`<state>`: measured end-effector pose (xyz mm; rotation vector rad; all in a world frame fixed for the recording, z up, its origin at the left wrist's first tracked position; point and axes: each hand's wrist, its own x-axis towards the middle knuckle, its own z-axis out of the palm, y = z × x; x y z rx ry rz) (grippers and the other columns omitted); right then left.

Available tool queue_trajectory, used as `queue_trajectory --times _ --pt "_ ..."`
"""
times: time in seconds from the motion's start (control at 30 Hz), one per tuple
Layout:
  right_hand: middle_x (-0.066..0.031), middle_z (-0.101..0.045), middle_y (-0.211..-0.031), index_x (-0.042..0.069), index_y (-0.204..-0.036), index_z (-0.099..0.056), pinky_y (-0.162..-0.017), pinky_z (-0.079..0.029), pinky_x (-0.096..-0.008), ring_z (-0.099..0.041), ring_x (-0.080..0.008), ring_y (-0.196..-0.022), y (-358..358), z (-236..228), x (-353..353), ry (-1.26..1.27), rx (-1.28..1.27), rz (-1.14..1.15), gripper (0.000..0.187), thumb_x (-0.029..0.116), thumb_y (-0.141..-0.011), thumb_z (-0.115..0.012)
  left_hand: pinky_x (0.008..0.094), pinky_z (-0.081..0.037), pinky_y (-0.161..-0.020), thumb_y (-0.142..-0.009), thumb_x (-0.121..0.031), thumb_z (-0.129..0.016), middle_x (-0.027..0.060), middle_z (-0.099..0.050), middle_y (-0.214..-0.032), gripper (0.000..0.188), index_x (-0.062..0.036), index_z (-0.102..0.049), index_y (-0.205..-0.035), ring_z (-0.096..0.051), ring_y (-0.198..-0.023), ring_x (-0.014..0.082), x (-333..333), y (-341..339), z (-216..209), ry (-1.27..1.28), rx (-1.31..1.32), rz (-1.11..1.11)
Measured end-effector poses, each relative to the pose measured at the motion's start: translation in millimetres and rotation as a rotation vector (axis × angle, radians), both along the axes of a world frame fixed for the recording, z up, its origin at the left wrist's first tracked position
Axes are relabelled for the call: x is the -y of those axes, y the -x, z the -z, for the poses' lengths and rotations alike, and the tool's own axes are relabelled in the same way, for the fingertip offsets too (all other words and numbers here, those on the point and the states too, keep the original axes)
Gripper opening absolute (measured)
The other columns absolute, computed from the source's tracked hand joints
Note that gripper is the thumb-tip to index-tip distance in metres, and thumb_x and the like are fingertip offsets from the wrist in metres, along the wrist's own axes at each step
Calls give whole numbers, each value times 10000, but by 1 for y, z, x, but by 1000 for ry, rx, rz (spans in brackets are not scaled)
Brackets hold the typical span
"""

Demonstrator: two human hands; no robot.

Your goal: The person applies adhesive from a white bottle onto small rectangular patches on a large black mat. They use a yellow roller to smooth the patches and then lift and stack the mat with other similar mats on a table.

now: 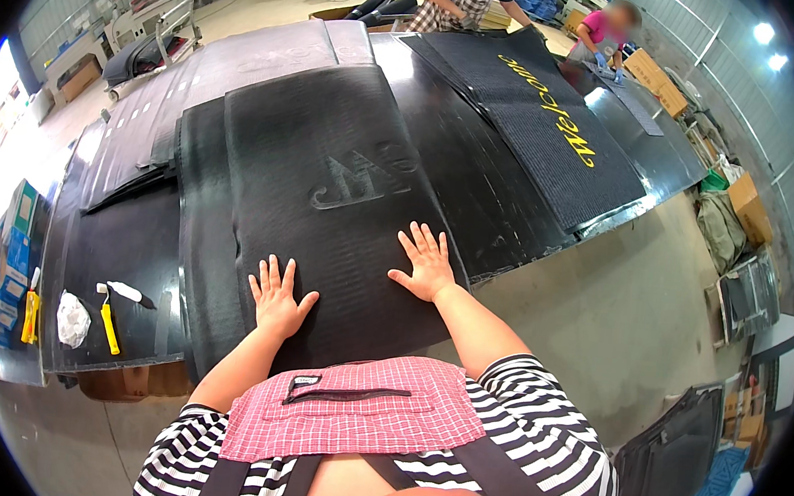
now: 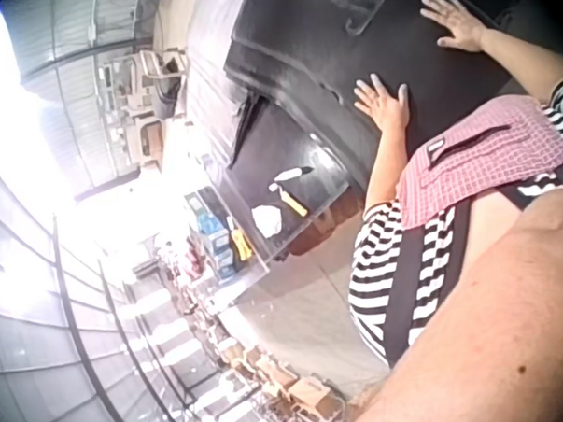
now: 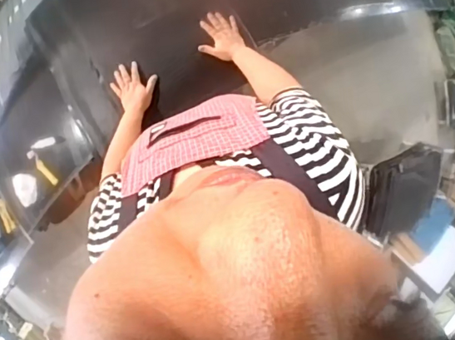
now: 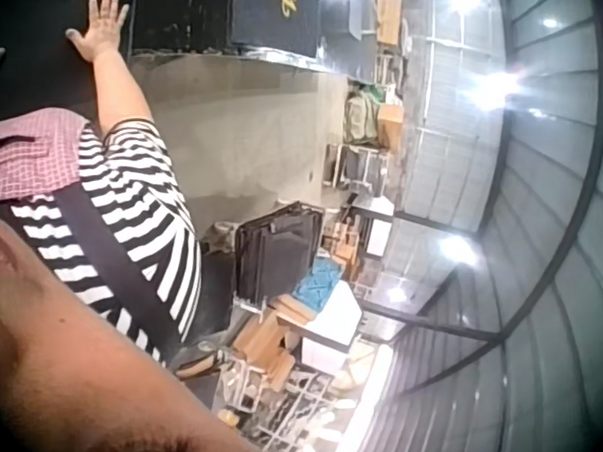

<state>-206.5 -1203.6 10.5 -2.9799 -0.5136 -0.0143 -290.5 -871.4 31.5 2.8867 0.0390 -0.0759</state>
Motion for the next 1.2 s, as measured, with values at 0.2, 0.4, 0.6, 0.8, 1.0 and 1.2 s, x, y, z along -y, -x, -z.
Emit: queue_trajectory --times 0.2,0.4,0.6,0.8,1.0,1.2 --pt "-122 -152 -1707 175 -1610 -305 -1266 -5 -530 -72 -297 -1585 -5 0 -4 -91 36 -62 911 660 -894 -593 557 12 -1248 -926 -609 -594 213 -108 -1697 887 -134 -288 -1610 -24 -1579 382 -2 9 2 28 49 -47" --pt "-97 -143 -1713 186 -1614 -297 -1261 -15 -544 -79 -295 -1585 1 8 1 -43 80 -42 905 633 -894 -616 561 17 -1250 -936 -653 -543 209 -84 -1699 883 -158 -274 -1617 -7 -1580 375 -2 8 3 36 30 -24" --pt "-91 -135 -1716 189 -1618 -287 -1261 -15 -543 -81 -290 -1584 1 8 0 -23 85 -40 915 655 -896 -603 560 18 -1252 -952 -661 -515 208 -71 -1700 883 -163 -243 -1627 4 -1582 369 -6 9 8 29 23 -20" --pt "-122 -140 -1710 178 -1620 -281 -1259 -10 -548 -69 -300 -1587 -3 6 -5 -18 84 -43 929 689 -898 -565 559 9 -1250 -927 -617 -584 208 -96 -1700 886 -142 -284 -1613 -16 -1581 376 -4 7 6 31 57 -27" --pt "-105 -97 -1719 188 -1631 -240 -1268 18 -528 -39 -279 -1590 0 1 -3 -15 35 -22 925 712 -918 -511 550 -5 -1254 -934 -599 -585 208 -99 -1698 876 -134 -286 -1613 -35 -1579 374 1 10 -1 -5 30 -35" --pt "-105 -84 -1720 189 -1633 -227 -1266 23 -542 -37 -274 -1590 3 1 0 5 28 -15 919 729 -931 -472 564 10 -1252 -935 -634 -557 201 -87 -1701 890 -138 -272 -1616 -27 -1577 381 3 7 5 -29 17 -21"
